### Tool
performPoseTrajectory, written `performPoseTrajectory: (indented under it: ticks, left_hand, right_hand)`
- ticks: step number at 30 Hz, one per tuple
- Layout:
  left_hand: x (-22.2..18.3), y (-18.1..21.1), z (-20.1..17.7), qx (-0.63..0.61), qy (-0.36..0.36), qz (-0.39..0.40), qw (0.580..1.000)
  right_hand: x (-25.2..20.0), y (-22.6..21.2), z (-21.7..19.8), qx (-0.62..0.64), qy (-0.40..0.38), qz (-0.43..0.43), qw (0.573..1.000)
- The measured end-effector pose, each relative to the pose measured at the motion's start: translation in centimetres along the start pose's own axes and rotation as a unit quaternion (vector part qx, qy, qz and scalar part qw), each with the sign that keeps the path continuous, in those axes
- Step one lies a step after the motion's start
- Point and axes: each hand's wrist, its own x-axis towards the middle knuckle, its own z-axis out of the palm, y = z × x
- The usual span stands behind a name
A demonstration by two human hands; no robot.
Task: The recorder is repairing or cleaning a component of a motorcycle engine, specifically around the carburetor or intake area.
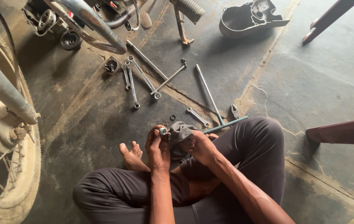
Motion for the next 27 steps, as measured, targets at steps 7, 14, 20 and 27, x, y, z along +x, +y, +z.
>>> performPoseTrajectory:
  ticks: [7,14,20,27]
  left_hand:
    - [0.0,0.1,0.1,-0.081,-0.035,-0.038,0.995]
    - [-0.1,0.1,0.2,-0.042,-0.04,-0.035,0.998]
    - [0.0,0.1,0.5,-0.026,-0.026,-0.035,0.999]
    - [0.0,-0.2,0.2,0.076,0.022,-0.042,0.996]
  right_hand:
    - [0.0,-0.5,1.0,-0.014,0.004,0.009,1.0]
    - [0.2,-0.7,1.5,-0.053,0.007,-0.005,0.999]
    - [1.0,0.0,1.0,-0.145,0.082,-0.054,0.984]
    - [0.2,-0.5,4.4,-0.583,0.122,-0.254,0.762]
